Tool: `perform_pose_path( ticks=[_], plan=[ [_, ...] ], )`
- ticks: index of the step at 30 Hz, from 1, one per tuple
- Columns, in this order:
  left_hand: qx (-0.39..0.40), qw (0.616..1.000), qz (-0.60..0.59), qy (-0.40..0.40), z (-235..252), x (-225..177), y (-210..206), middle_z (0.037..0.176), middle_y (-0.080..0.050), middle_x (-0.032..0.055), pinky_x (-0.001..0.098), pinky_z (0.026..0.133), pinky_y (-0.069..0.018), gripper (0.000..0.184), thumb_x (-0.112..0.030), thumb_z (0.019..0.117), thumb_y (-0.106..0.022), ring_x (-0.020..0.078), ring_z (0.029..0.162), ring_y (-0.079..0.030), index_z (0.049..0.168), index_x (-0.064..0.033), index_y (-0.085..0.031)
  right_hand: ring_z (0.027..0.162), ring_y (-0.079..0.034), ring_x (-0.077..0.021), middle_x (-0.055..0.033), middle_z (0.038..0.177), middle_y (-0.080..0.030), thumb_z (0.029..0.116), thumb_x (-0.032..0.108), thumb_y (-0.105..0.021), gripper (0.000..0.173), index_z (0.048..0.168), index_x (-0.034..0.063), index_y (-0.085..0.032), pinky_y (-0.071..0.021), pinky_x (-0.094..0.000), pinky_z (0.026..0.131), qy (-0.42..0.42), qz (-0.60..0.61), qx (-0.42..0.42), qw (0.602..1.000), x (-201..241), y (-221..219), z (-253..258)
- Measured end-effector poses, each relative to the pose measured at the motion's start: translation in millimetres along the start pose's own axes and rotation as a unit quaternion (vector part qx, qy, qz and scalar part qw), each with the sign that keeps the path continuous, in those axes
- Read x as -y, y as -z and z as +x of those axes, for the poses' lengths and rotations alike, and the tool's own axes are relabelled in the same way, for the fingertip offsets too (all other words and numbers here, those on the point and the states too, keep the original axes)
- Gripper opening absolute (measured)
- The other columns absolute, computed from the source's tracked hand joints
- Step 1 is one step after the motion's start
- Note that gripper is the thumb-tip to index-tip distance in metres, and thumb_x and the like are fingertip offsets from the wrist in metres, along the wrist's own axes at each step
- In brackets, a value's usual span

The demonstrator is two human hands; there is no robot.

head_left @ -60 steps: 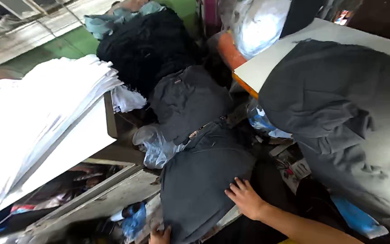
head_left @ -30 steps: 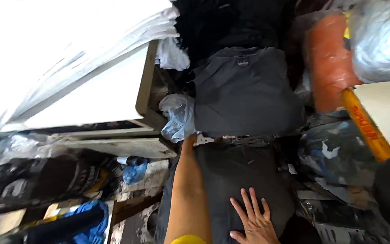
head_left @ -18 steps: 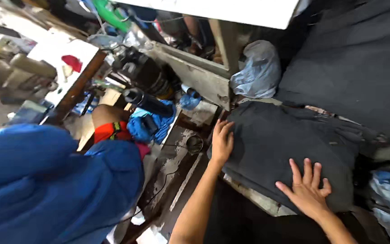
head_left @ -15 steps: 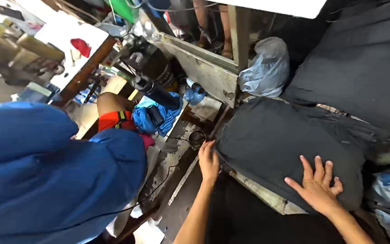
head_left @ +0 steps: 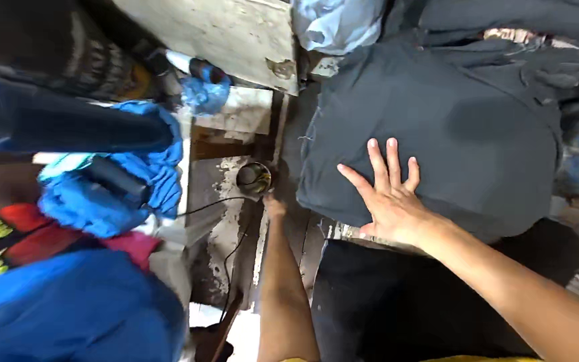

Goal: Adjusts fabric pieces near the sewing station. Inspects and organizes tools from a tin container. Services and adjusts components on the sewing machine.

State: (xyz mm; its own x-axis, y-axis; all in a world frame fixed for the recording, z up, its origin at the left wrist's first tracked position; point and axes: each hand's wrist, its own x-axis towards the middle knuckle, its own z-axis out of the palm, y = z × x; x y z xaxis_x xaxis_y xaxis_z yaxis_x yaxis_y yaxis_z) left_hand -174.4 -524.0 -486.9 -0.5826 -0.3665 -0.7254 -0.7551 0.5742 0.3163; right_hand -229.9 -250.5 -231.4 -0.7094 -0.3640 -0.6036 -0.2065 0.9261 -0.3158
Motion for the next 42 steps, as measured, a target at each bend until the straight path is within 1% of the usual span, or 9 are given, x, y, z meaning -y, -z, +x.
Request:
perform_pose_path(
  ticks=[7,12,17,21,27,31,33,36,42],
  plan=[
    [0.089,0.994,0.032,0.062,128,15,-19,0.145,-0.052,0.0294,0.0546,0.112,-0.0415,0.036,-0.015,0.0980,-0.066,0.0426,0.136,-0.049,0.129,0.0032,-0.064,0.155,0.008,-0.0515,-0.0189,0.172,0.004,0.0424,0.051,-0.099,0.147,0.165,0.0401,-0.018,-0.0051,-0.0845,0.108,0.044,-0.052,-0.161,0.985,-9,-15,6],
    [0.176,0.975,0.111,0.079,149,23,-26,0.139,-0.057,0.0296,0.0571,0.108,-0.0439,0.044,-0.018,0.0999,-0.065,0.0422,0.130,-0.055,0.137,0.0052,-0.056,0.156,0.019,-0.0398,-0.0110,0.173,0.009,0.0487,0.054,-0.096,0.144,0.165,0.0406,-0.012,0.0094,-0.0746,0.115,0.041,-0.066,-0.192,0.978,-10,-22,5],
    [0.121,0.975,0.178,0.051,168,63,-54,0.155,-0.041,0.0294,0.0547,0.118,-0.0362,0.054,-0.019,0.1002,-0.064,0.0435,0.145,-0.040,0.149,-0.0011,-0.049,0.156,0.022,-0.0362,-0.0092,0.174,0.010,0.0624,0.059,-0.088,0.131,0.165,0.0408,-0.009,0.0156,-0.0693,0.116,0.040,-0.093,-0.211,0.972,-10,-23,6],
    [0.093,0.963,0.238,0.084,152,37,-39,0.145,-0.055,0.0260,0.0550,0.112,-0.0418,0.044,-0.024,0.1018,-0.060,0.0400,0.137,-0.052,0.138,0.0002,-0.059,0.155,0.026,-0.0348,-0.0089,0.173,0.014,0.0689,0.063,-0.082,0.124,0.165,0.0409,-0.008,0.0186,-0.0668,0.116,0.034,-0.108,-0.208,0.971,-10,-24,7],
    [0.002,0.989,0.146,0.041,141,49,-17,0.127,-0.069,0.0207,0.0606,0.107,-0.0446,0.029,-0.024,0.1016,-0.060,0.0399,0.123,-0.063,0.121,-0.0078,-0.073,0.156,0.019,-0.0383,-0.0103,0.174,0.009,0.0519,0.059,-0.093,0.141,0.165,0.0418,-0.011,0.0107,-0.0716,0.115,0.037,-0.117,-0.193,0.974,-7,-20,10],
    [0.007,0.992,0.113,-0.048,78,45,-4,0.118,-0.070,0.0243,0.0619,0.102,-0.0485,0.026,-0.016,0.0968,-0.067,0.0422,0.114,-0.066,0.117,-0.0009,-0.072,0.158,0.006,-0.0426,-0.0129,0.174,-0.002,0.0435,0.048,-0.100,0.147,0.165,0.0418,-0.017,-0.0010,-0.0767,0.114,0.037,-0.072,-0.180,0.980,-6,-17,11],
    [0.016,0.989,0.125,-0.081,10,8,15,0.119,-0.067,0.0312,0.0629,0.104,-0.0456,0.030,-0.013,0.0972,-0.065,0.0466,0.117,-0.063,0.120,0.0065,-0.068,0.157,0.003,-0.0454,-0.0144,0.173,-0.003,0.0491,0.038,-0.101,0.143,0.164,0.0430,-0.017,-0.0049,-0.0786,0.113,0.027,-0.015,-0.124,0.992,-4,-7,11],
    [0.025,0.972,0.146,-0.183,-76,-12,47,0.116,-0.069,0.0311,0.0651,0.098,-0.0492,0.021,-0.001,0.0976,-0.059,0.0491,0.110,-0.066,0.111,0.0081,-0.071,0.156,0.013,-0.0472,-0.0155,0.173,0.006,0.0628,0.028,-0.097,0.134,0.165,0.0442,-0.012,-0.0008,-0.0806,0.112,0.018,0.064,-0.028,0.997,-4,9,14],
    [0.053,0.925,0.190,-0.325,-221,-16,130,0.106,-0.071,0.0278,0.0608,0.092,-0.0543,0.023,0.005,0.0942,-0.054,0.0448,0.101,-0.070,0.103,0.0069,-0.075,0.154,0.023,-0.0445,-0.0133,0.172,0.018,0.0614,0.023,-0.098,0.136,0.165,0.0419,-0.012,0.0066,-0.0808,0.112,0.040,0.110,-0.032,0.993,-9,13,14]
  ],
)
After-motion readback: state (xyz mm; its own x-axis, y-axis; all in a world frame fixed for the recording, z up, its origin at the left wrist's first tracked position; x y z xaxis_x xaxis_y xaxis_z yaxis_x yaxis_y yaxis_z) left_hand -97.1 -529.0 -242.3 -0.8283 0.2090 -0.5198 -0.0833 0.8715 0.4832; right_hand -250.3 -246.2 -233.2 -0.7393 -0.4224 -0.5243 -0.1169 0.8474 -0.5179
